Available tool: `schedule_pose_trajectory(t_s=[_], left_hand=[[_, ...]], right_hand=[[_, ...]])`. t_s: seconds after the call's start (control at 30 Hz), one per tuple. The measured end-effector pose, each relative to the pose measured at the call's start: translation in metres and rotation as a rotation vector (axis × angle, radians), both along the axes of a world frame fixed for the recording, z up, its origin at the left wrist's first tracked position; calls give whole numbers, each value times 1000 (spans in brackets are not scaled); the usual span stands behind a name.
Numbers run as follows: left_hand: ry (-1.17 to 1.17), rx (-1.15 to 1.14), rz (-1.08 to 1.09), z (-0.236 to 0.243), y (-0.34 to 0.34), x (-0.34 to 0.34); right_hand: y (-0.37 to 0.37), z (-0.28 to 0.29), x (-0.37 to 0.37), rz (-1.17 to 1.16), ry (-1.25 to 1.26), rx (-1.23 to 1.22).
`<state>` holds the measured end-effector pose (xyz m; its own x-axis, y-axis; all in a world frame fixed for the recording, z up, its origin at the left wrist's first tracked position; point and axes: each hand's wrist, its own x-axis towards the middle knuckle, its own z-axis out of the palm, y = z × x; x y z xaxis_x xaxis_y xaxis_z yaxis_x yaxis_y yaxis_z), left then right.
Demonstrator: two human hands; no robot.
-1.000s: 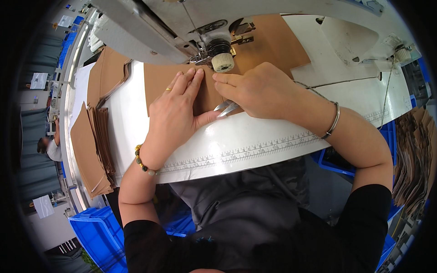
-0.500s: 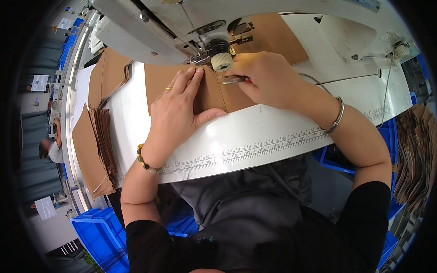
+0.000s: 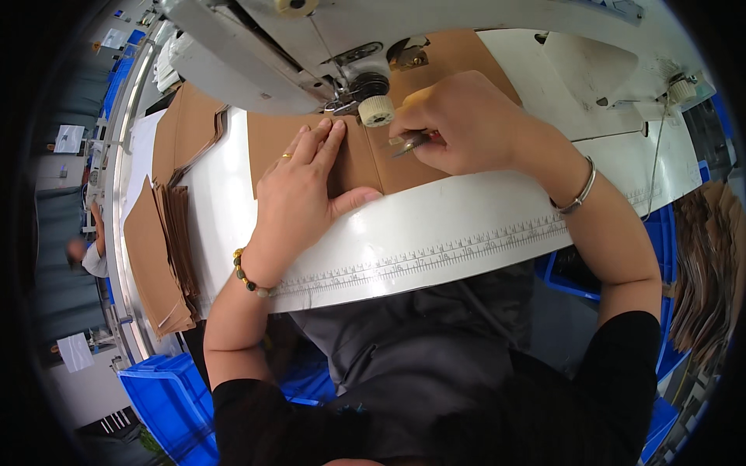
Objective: Sewing together pieces of brown leather using an industrial sewing machine and trimming thread with snips.
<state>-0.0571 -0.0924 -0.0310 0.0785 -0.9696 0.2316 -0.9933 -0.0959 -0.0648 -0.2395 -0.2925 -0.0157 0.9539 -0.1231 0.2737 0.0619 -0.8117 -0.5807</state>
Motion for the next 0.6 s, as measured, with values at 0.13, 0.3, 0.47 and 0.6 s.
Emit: schedule_pose_trajectory(t_s=[0.13,0.3,0.47,0.6], left_hand=[[26,68,48,4,26,-7],[83,165,103,13,85,-27],[212,166,138,25,116,-39],[414,-21,226,24,111,-37]], right_hand=[[13,9,-5,-80,49,-270],[37,23,8,-21,145,-259],[47,-3,25,128,-14,-184],[57,-11,28,146,20,-67]])
